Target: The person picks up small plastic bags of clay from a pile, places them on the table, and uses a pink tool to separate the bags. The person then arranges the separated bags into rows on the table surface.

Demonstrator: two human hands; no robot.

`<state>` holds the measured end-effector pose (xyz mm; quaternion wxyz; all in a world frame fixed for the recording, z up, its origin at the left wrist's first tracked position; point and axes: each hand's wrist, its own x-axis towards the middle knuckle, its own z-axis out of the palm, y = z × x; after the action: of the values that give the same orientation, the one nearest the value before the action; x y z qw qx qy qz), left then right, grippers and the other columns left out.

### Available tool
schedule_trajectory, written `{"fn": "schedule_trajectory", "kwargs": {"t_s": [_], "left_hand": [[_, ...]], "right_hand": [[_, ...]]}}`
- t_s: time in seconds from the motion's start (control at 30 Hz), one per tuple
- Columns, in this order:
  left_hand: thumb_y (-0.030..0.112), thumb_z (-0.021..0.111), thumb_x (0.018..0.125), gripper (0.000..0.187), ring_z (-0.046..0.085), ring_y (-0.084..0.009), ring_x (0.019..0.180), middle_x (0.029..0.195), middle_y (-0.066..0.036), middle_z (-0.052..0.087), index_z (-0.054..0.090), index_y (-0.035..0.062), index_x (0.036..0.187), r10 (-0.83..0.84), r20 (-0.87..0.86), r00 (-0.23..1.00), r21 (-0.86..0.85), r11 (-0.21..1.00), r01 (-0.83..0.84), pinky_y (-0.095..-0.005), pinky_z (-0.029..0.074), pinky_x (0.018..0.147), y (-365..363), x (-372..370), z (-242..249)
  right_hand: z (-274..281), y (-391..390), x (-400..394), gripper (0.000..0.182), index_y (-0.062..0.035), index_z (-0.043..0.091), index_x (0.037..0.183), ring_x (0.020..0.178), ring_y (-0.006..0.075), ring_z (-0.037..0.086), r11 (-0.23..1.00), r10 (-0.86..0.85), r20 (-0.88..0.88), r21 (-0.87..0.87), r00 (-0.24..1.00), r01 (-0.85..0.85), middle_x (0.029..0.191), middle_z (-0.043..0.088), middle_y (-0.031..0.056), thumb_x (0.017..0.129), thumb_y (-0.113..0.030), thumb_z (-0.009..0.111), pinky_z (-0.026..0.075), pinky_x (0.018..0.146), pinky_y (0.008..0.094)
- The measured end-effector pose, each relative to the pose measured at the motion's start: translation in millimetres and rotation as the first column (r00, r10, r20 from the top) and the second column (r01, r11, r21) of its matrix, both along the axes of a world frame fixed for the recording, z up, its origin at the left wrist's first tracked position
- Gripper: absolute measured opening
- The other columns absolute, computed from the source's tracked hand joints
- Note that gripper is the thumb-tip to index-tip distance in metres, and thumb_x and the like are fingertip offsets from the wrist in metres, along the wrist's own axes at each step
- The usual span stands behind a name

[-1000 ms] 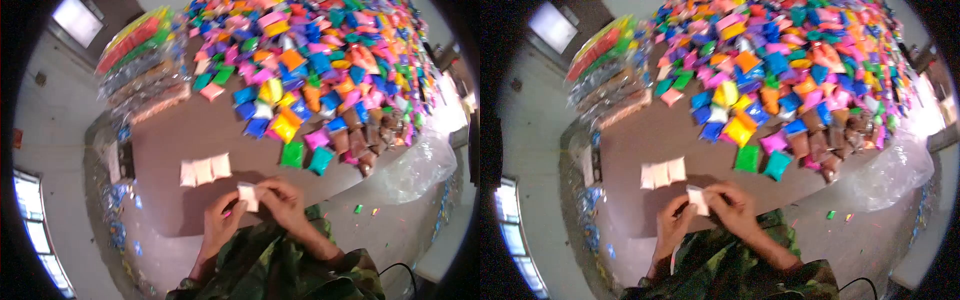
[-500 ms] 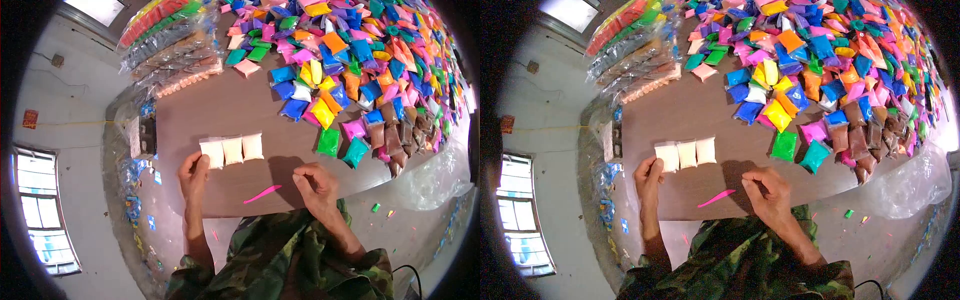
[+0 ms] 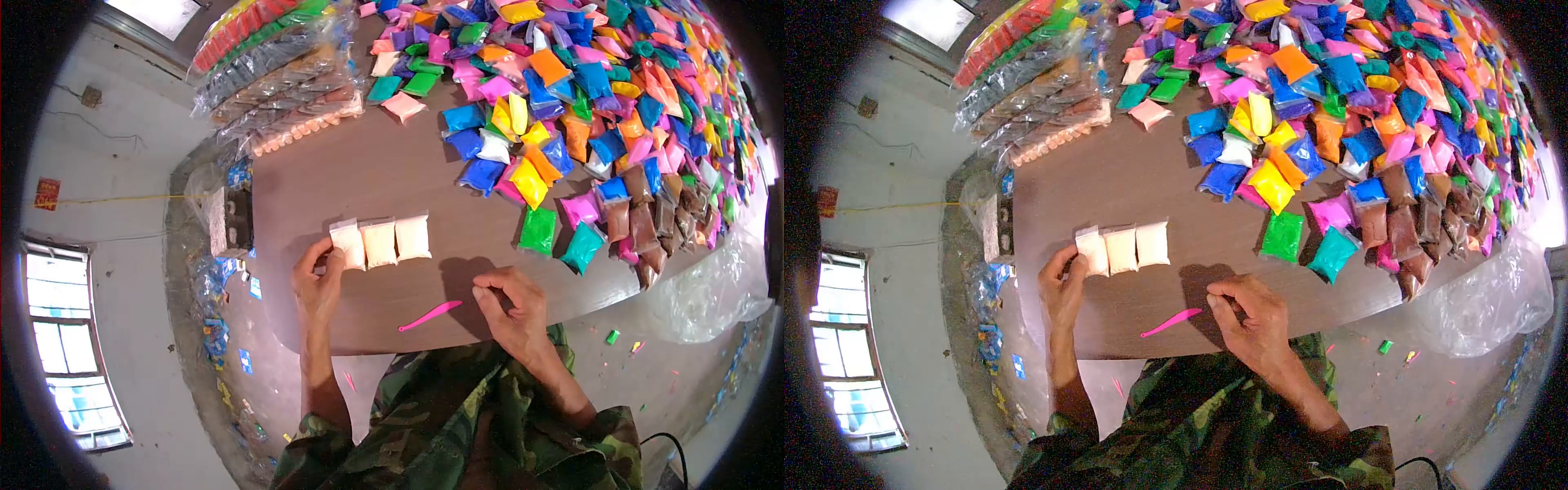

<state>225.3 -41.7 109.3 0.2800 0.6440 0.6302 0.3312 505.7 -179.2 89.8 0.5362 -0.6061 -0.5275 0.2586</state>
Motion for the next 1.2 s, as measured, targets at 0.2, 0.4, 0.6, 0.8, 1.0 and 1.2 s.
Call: {"fn": "schedule_trajectory", "kwargs": {"t_s": [0.2, 0.4, 0.6, 0.8, 1.0, 1.2], "left_hand": [[0.024, 0.067, 0.103, 0.029, 0.065, -0.0096, 0.091, 0.110, -0.004, 0.073, 0.074, 0.0053, 0.124, 0.098, 0.067, 0.993, -0.018, 0.995, -0.097, -0.0246, 0.053, 0.075, -3, -4, -5], [0.025, 0.066, 0.104, 0.028, 0.061, -0.0122, 0.094, 0.112, -0.002, 0.070, 0.072, 0.0074, 0.125, 0.136, 0.030, 0.990, 0.150, 0.979, -0.139, -0.0292, 0.051, 0.078, -1, -47, -46], [0.056, 0.049, 0.110, 0.057, 0.059, -0.0193, 0.097, 0.106, -0.007, 0.065, 0.066, 0.0043, 0.126, 0.275, 0.071, 0.959, 0.083, 0.956, -0.280, -0.0331, 0.048, 0.088, -5, -66, -56], [0.050, 0.048, 0.111, 0.052, 0.051, -0.0141, 0.088, 0.103, -0.003, 0.063, 0.066, 0.0035, 0.125, 0.243, 0.095, 0.965, 0.053, 0.967, -0.249, -0.0285, 0.043, 0.080, -11, -49, -42], [0.048, 0.056, 0.109, 0.055, 0.068, -0.0318, 0.099, 0.110, -0.021, 0.072, 0.066, -0.0015, 0.130, 0.229, 0.042, 0.973, 0.043, 0.972, -0.231, -0.0398, 0.058, 0.084, -12, -36, -21], [0.043, 0.055, 0.111, 0.049, 0.068, -0.0262, 0.087, 0.103, -0.017, 0.073, 0.068, -0.0018, 0.126, 0.267, -0.036, 0.963, 0.156, 0.953, -0.258, -0.0379, 0.058, 0.075, -5, -47, -38]], "right_hand": [[3, -3, 3, 0.012, -0.0020, 0.075, 0.102, 0.078, 0.0188, 0.069, 0.999, 0.000, -0.038, -0.032, 0.999, -0.001, 0.095, 0.072, 0.0106, 0.091, -0.003, 0.077, 0.054, 0.068, 0.0304], [33, -6, 34, 0.016, -0.0039, 0.074, 0.105, 0.072, 0.0236, 0.069, 0.997, -0.035, 0.101, 0.069, 0.994, 0.028, 0.092, 0.073, 0.0121, 0.089, -0.004, 0.078, 0.055, 0.064, 0.0324], [104, -1, 159, 0.019, -0.0047, 0.074, 0.101, 0.070, 0.0262, 0.067, 0.839, -0.544, 0.509, 0.324, 0.667, 0.436, 0.083, 0.070, 0.0108, 0.084, 0.002, 0.078, 0.053, 0.063, 0.0378], [100, 35, 296, 0.016, -0.0095, 0.076, 0.109, 0.084, 0.0328, 0.073, 0.709, -0.642, 0.651, 0.305, 0.404, 0.636, 0.099, 0.073, 0.0134, 0.095, -0.014, 0.068, 0.057, 0.070, 0.0432], [72, 87, 352, 0.022, -0.0108, 0.071, 0.108, 0.089, 0.0375, 0.072, 0.737, -0.503, 0.825, 0.255, 0.256, 0.627, 0.100, 0.066, 0.0168, 0.087, -0.006, 0.067, 0.059, 0.072, 0.0493], [68, 112, 376, 0.016, -0.0165, 0.072, 0.104, 0.091, 0.0377, 0.070, 0.760, -0.473, 0.820, 0.194, 0.323, 0.620, 0.100, 0.063, 0.0157, 0.089, -0.014, 0.068, 0.058, 0.074, 0.0505]]}}
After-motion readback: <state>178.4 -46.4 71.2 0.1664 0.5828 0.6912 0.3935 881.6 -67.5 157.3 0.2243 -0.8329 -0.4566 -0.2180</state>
